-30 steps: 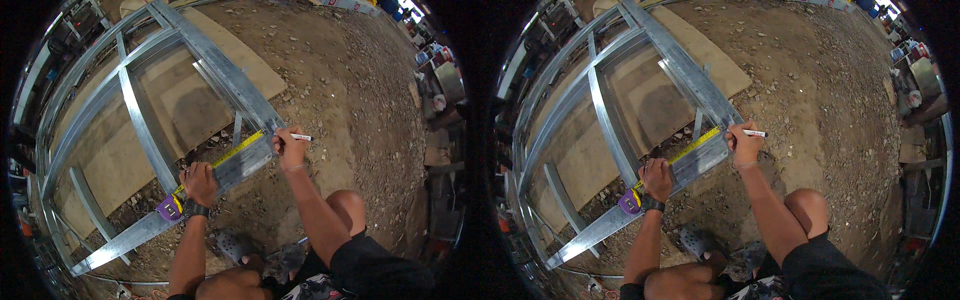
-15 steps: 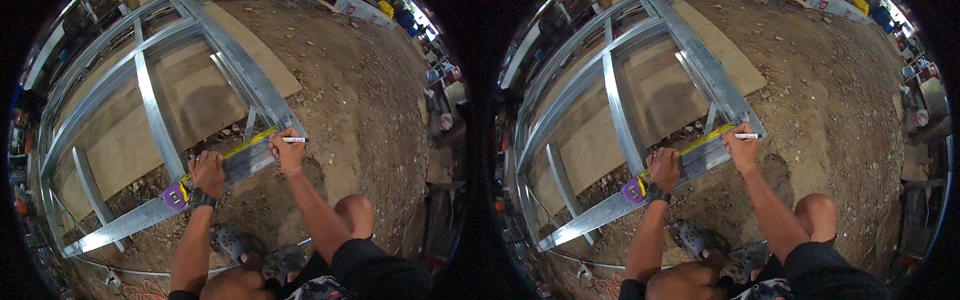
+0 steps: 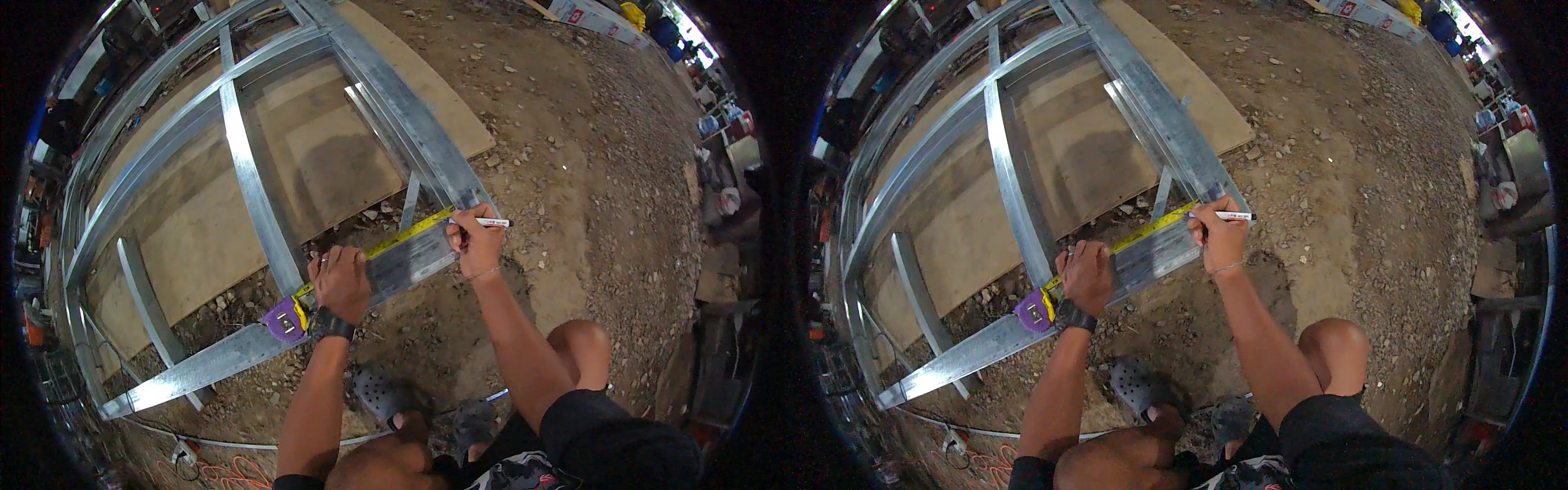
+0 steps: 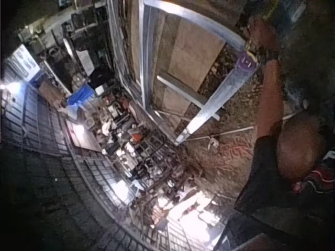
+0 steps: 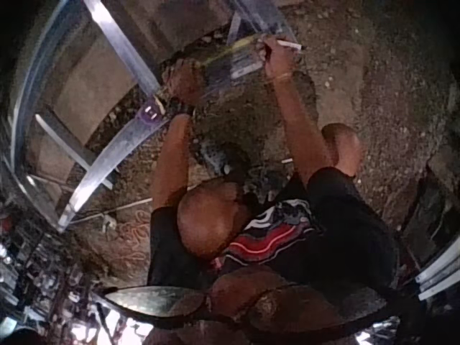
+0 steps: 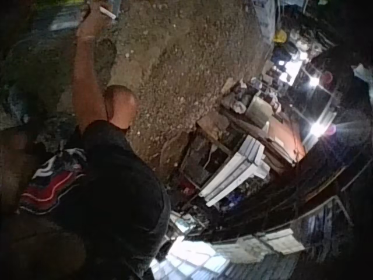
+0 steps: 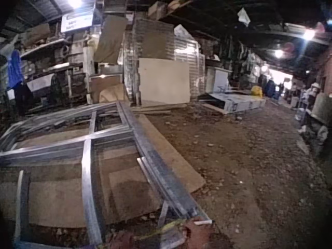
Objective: The person measures a metal frame with a tape measure and marks it with a marker. They repeatedly measure different sections and make marks on the frame while another person works nearby.
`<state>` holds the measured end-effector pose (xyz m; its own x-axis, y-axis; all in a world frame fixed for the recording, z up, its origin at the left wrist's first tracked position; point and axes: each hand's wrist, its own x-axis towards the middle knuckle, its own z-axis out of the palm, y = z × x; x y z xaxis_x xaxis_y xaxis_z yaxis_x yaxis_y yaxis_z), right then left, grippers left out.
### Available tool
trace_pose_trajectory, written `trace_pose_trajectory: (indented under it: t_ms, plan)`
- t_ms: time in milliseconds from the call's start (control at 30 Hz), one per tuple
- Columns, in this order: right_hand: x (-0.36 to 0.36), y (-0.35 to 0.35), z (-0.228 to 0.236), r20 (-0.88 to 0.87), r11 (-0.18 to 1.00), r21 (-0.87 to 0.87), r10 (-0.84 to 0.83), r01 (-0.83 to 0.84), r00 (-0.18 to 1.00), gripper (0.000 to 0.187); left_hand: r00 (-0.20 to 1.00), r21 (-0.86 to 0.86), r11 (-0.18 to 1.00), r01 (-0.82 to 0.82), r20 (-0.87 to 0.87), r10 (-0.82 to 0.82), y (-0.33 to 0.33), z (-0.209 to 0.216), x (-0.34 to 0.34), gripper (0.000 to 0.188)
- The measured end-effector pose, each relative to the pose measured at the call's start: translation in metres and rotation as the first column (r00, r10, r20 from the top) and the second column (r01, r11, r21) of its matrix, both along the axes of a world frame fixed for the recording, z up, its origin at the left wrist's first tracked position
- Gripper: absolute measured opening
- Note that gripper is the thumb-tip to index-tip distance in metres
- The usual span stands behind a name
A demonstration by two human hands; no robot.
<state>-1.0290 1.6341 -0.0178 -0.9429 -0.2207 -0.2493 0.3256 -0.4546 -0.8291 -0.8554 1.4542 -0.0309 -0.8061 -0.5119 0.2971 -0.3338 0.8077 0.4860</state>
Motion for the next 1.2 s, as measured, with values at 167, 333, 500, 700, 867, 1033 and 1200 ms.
trace_pose_trajectory:
  t_ms: [167, 333, 500, 700, 867, 1033, 1200]
  plan:
    - [0.010, -0.003, 0.004, -0.100, 0.968, 0.217, 0.152, -0.127, 0.983, 0.023, 1.000, 0.015, 1.000, -0.009, 0.021, 0.009, -0.001, 0.001, 0.001, 0.013]
    - [0.013, -0.005, -0.002, -0.185, 0.946, 0.297, 0.187, -0.126, 0.965, 0.024, 1.000, 0.028, 1.000, -0.004, 0.013, 0.004, -0.001, 0.001, 0.002, 0.012]
    - [0.013, -0.003, -0.021, -0.343, 0.926, 0.365, 0.231, -0.097, 0.911, 0.023, 1.000, -0.005, 1.000, 0.002, -0.009, -0.002, -0.001, -0.001, 0.001, 0.012]
    - [0.009, -0.003, 0.000, -0.143, 0.964, 0.251, 0.126, -0.087, 0.982, 0.023, 1.000, 0.032, 0.999, -0.003, 0.011, 0.003, -0.001, 0.000, 0.002, 0.012]
    - [0.017, -0.005, -0.009, -0.254, 0.929, 0.347, 0.226, -0.130, 0.940, 0.020, 0.999, 0.021, 1.000, -0.005, 0.052, 0.004, -0.002, -0.001, 0.002, 0.012]
    - [0.026, -0.016, -0.018, -0.507, 0.854, 0.516, 0.368, -0.068, 0.779, 0.019, 0.998, 0.044, 0.999, 0.009, 0.055, -0.012, -0.002, 0.003, 0.003, 0.010]
    - [0.029, -0.017, -0.017, -0.493, 0.799, 0.601, 0.407, -0.037, 0.769, 0.022, 1.000, 0.032, 0.999, 0.005, 0.023, -0.006, -0.002, 0.002, 0.002, 0.008]
